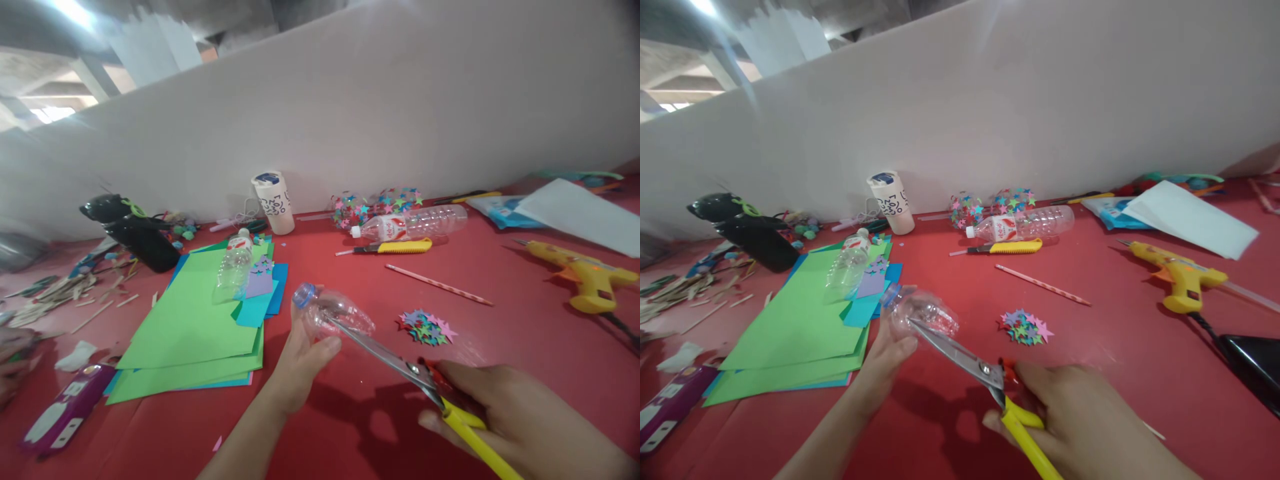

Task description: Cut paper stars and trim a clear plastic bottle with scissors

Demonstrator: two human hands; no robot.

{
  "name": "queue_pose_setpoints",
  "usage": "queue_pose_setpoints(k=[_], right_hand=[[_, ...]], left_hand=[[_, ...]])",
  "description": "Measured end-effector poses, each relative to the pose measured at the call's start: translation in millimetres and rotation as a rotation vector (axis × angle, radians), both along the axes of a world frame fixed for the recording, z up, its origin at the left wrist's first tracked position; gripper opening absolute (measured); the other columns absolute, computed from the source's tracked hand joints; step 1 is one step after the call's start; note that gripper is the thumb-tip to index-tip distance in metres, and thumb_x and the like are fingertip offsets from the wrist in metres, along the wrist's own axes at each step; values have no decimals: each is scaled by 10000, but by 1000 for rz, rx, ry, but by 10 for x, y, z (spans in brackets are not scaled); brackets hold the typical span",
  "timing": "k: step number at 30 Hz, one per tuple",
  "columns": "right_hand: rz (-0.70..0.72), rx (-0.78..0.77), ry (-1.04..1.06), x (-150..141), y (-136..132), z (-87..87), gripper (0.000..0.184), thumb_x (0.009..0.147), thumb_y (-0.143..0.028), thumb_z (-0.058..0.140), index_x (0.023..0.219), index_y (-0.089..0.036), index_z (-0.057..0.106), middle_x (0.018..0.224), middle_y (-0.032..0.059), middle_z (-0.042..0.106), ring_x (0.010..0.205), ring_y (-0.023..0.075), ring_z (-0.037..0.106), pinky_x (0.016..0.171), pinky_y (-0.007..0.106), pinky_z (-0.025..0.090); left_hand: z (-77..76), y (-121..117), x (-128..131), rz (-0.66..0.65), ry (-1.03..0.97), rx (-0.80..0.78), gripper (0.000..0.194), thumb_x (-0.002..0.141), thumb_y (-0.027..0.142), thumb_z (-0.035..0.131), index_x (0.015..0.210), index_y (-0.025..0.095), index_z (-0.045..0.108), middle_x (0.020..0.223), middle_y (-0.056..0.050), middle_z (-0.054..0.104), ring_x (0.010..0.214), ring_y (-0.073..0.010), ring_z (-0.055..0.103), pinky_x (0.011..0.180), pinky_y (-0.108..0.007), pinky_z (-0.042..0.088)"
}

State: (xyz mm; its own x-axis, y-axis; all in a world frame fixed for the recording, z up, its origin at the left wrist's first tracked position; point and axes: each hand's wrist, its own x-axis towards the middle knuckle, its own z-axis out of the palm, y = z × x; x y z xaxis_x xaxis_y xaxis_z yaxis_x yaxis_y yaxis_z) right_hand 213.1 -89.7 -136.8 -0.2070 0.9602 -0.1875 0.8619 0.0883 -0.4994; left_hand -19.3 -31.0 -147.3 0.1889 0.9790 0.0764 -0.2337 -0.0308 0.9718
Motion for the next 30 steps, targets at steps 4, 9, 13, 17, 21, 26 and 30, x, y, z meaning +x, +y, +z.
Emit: queue_pose_setpoints(k=[4, 9, 13, 17, 21, 26, 30], right_hand=[[8, -14, -13, 0, 14, 4, 467, 811, -692, 506, 671, -249, 560, 584, 70, 674, 476, 224, 567, 464, 299, 313], [19, 1, -4, 4, -13, -55, 429, 818, -667, 515, 712, -255, 565, 599, 62, 673, 467, 218, 555, 456, 307, 319], [39, 39, 11, 2, -36, -84, 381, 840, -617, 531, 718, -258, 561, 585, 53, 660, 451, 207, 541, 442, 307, 309], [9, -32, -2, -22, -13, -61, 402, 815, -653, 514, 717, -263, 538, 612, 66, 670, 480, 223, 553, 458, 317, 322], [-17, -134, 0, -41, 5, -30, 454, 790, -711, 475, 726, -265, 531, 661, 81, 686, 540, 246, 576, 504, 332, 337], [-21, -129, -18, -23, 0, -30, 492, 804, -736, 447, 733, -260, 548, 669, 80, 689, 546, 248, 580, 524, 333, 333], [-1, -97, -31, -13, -10, -27, 465, 812, -710, 473, 729, -259, 550, 658, 74, 688, 533, 238, 579, 511, 325, 325]], left_hand=[[20, -12, 19, 10, -5, -4, 672, 731, 309, 726, 1352, 279, 474, 1215, -61, 638, 1196, -282, 552, 1067, -420, 369], [-5, -7, -16, -15, 67, 4, 620, 748, 340, 717, 1329, 283, 508, 1268, -68, 605, 1264, -302, 498, 1127, -456, 304], [-50, -2, -35, -39, 159, 58, 540, 762, 383, 711, 1271, 269, 572, 1257, -80, 603, 1282, -327, 472, 1154, -487, 259], [-61, -12, -20, -10, 155, 60, 513, 771, 370, 701, 1258, 268, 580, 1289, -76, 591, 1291, -318, 461, 1163, -480, 245], [-72, -3, -27, -38, 154, 52, 514, 777, 382, 703, 1259, 257, 577, 1286, -87, 586, 1289, -324, 463, 1163, -490, 238], [-76, 12, -52, -30, 180, 56, 527, 775, 399, 713, 1265, 260, 577, 1319, -85, 561, 1345, -338, 403, 1183, -494, 205], [-81, 12, -55, -37, 170, 56, 497, 777, 392, 714, 1242, 265, 596, 1293, -82, 571, 1320, -329, 427, 1177, -491, 219]])
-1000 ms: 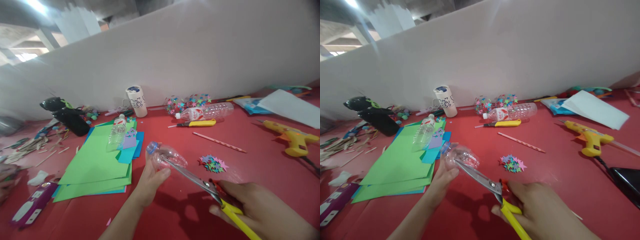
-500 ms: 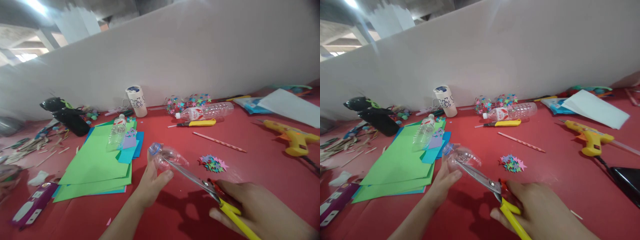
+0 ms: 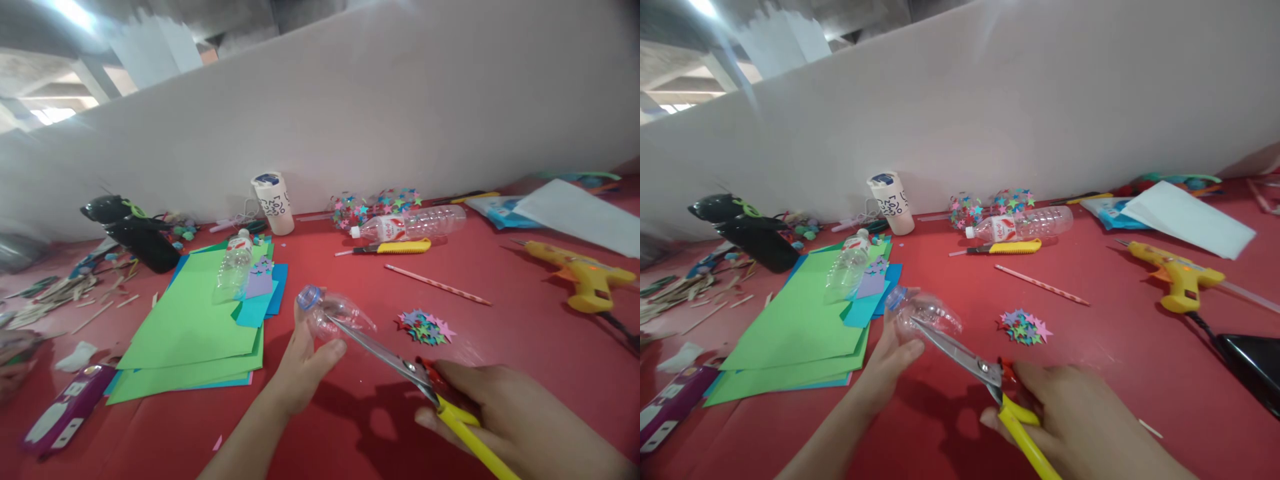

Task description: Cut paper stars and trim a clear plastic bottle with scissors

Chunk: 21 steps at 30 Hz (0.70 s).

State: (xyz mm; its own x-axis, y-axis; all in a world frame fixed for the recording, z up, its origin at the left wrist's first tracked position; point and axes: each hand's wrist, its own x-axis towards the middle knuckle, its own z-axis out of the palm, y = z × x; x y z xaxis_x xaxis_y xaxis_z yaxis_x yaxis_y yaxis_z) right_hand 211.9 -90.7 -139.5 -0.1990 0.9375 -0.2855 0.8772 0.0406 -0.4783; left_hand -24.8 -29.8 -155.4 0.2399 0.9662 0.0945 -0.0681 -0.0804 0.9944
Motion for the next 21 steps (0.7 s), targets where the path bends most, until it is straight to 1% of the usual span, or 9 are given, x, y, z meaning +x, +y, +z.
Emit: queue_pose_setpoints(k=[2, 5, 9, 14, 21], right_hand=[[9, 12, -6, -2, -9, -1, 460, 825, -702, 469, 738, -258, 549, 659, 75, 686, 536, 237, 577, 509, 325, 329], [16, 6, 32, -8, -10, -12, 469, 851, -700, 434, 758, -257, 557, 698, 81, 695, 554, 232, 585, 507, 321, 343], [-13, -17, -1, -7, 11, -23, 487, 807, -732, 449, 731, -262, 549, 690, 76, 691, 563, 240, 584, 528, 331, 336], [-32, -39, -26, 1, 28, -27, 483, 785, -738, 454, 721, -267, 534, 688, 73, 688, 572, 254, 587, 553, 345, 336], [-42, -32, -15, 3, 29, -30, 486, 791, -741, 458, 715, -267, 537, 692, 83, 695, 589, 271, 606, 581, 370, 382]], left_hand=[[-16, 3, -4, -19, 12, 14, 480, 793, 401, 699, 1244, 272, 596, 1288, -81, 572, 1304, -322, 440, 1172, -491, 227], [-47, 14, -18, -43, 75, 34, 498, 815, 425, 673, 1278, 273, 571, 1326, -82, 542, 1342, -324, 395, 1184, -490, 196], [-82, 31, -43, -75, 129, 42, 536, 822, 447, 658, 1316, 275, 540, 1387, -79, 493, 1364, -335, 355, 1191, -507, 168], [-101, 16, -49, -73, 113, 44, 553, 830, 471, 649, 1337, 288, 522, 1406, -77, 476, 1351, -343, 358, 1184, -522, 174], [-51, -3, -25, -66, 71, 19, 551, 801, 497, 677, 1300, 287, 572, 1352, -81, 523, 1331, -348, 380, 1181, -530, 177]])
